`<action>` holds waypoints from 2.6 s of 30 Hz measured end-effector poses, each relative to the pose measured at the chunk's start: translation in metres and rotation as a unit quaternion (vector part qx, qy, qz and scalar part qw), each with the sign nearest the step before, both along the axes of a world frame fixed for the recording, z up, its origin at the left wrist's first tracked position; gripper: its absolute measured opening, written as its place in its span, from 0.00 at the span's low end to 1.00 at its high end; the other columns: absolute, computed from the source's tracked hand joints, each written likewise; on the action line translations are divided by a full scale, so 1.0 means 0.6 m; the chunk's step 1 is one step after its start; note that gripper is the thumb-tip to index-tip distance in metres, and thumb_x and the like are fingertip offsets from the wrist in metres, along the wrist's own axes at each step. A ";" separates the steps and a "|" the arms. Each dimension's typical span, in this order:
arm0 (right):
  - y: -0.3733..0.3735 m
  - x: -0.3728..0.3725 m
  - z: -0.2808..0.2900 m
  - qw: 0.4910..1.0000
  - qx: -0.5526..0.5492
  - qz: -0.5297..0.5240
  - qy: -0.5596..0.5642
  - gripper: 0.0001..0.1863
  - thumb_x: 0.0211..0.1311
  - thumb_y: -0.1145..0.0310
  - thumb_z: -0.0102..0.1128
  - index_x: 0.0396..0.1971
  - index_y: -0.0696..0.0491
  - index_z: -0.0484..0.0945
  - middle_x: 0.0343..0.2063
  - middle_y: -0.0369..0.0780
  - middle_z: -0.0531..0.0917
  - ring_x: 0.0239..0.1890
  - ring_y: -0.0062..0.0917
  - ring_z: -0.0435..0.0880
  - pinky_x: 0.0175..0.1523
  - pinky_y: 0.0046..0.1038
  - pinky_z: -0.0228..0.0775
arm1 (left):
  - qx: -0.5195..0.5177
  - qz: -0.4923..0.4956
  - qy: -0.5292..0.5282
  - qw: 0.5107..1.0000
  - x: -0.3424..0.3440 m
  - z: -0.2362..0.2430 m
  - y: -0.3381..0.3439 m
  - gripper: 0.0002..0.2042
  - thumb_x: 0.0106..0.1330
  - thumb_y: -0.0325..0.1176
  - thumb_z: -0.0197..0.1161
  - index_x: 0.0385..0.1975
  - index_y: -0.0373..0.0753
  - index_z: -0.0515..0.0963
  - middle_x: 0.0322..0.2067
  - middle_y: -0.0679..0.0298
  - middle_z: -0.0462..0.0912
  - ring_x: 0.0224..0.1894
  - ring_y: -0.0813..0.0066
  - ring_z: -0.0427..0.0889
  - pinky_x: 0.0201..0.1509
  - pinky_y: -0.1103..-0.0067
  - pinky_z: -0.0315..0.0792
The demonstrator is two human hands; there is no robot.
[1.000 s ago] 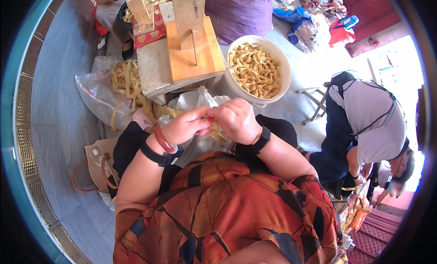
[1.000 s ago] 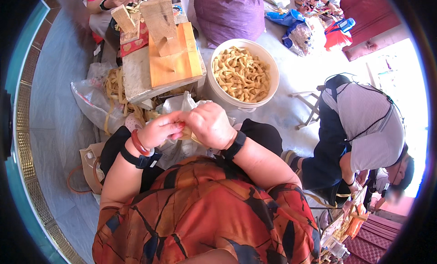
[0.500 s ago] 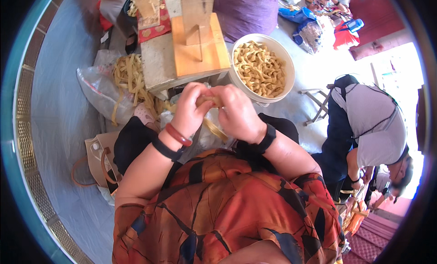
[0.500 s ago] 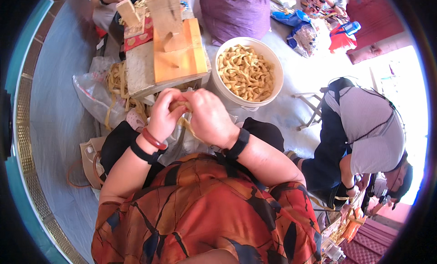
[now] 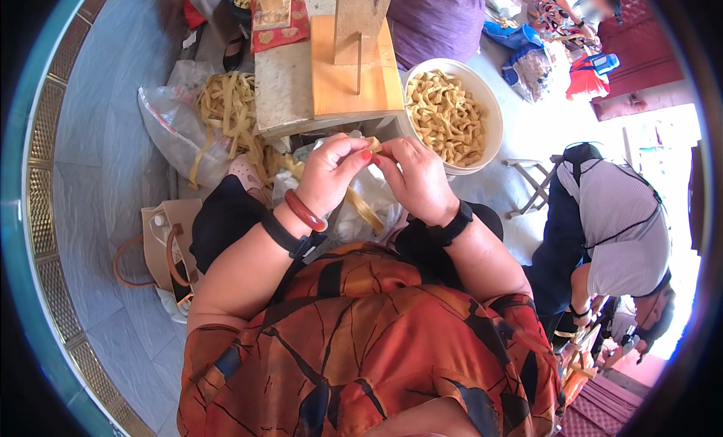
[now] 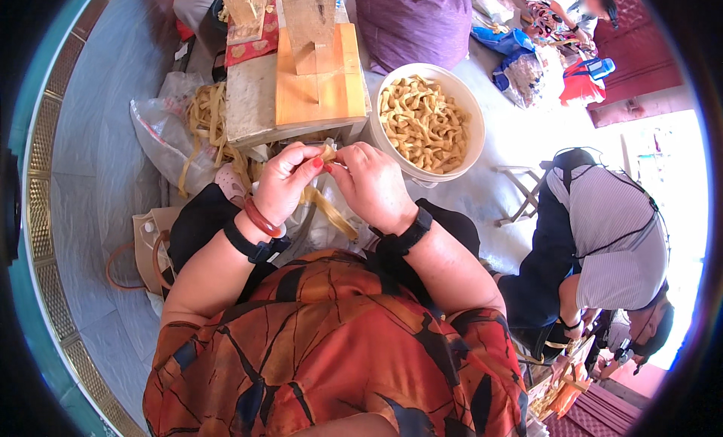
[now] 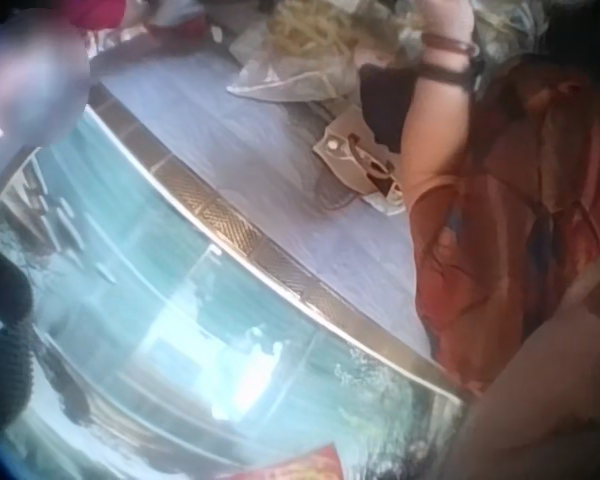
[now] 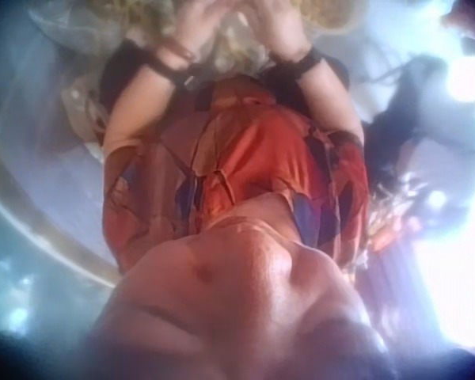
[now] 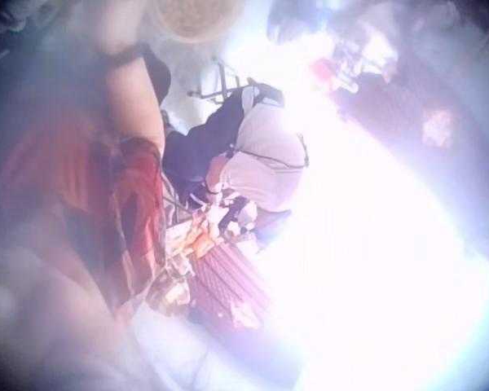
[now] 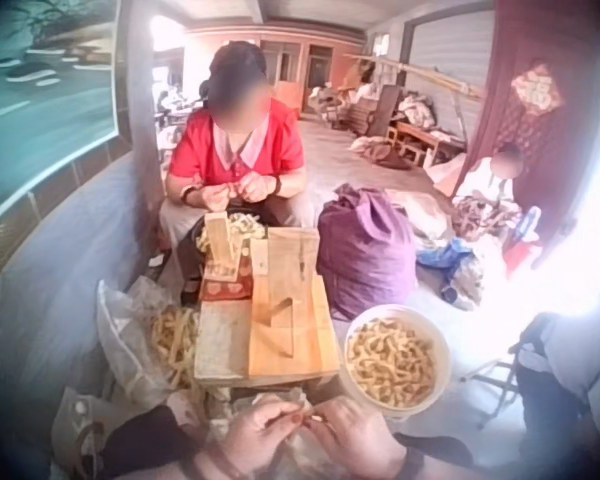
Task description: The person picks up strips of dough, twists and folds them by hand, and places the shaped pieces into a large bucket.
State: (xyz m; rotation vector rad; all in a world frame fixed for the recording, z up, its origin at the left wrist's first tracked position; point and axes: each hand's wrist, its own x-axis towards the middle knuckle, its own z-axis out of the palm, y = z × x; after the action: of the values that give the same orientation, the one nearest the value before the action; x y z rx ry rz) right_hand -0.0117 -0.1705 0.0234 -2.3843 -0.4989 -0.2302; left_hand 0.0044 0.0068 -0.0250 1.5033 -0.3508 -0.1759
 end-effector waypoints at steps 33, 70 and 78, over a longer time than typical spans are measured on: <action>-0.013 0.069 0.032 0.995 0.094 0.041 0.002 0.06 0.54 0.80 0.59 0.32 0.55 0.75 0.22 0.42 0.78 0.21 0.28 0.80 0.27 0.25 0.71 | 0.139 -0.067 0.147 0.977 0.084 0.104 0.079 0.12 0.70 0.39 0.54 0.29 0.38 0.76 0.18 0.74 0.70 0.19 0.89 0.65 0.23 0.88 0.61; -0.020 -0.068 0.069 0.986 0.147 -0.033 -0.069 0.24 0.57 0.73 0.61 0.55 0.56 0.70 0.47 0.45 0.77 0.41 0.32 0.80 0.43 0.31 0.73 | 0.021 -0.005 0.050 0.999 -0.006 0.220 0.076 0.05 0.71 0.34 0.53 0.41 0.41 0.73 0.23 0.76 0.69 0.22 0.90 0.65 0.24 0.89 0.59; -0.028 -0.051 0.032 0.960 -0.077 0.144 -0.229 0.19 0.47 0.69 0.58 0.43 0.54 0.78 0.35 0.38 0.78 0.37 0.29 0.77 0.39 0.30 0.69 | -0.094 -0.265 0.266 0.922 -0.017 0.088 0.035 0.07 0.71 0.36 0.52 0.37 0.40 0.73 0.25 0.72 0.71 0.24 0.88 0.67 0.27 0.88 0.61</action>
State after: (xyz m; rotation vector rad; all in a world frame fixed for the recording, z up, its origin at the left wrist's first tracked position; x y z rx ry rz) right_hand -0.0422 -0.1876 0.0426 -2.3664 -1.1044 -0.6373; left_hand -0.0059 0.0276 0.0275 1.0856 -0.3143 -0.9367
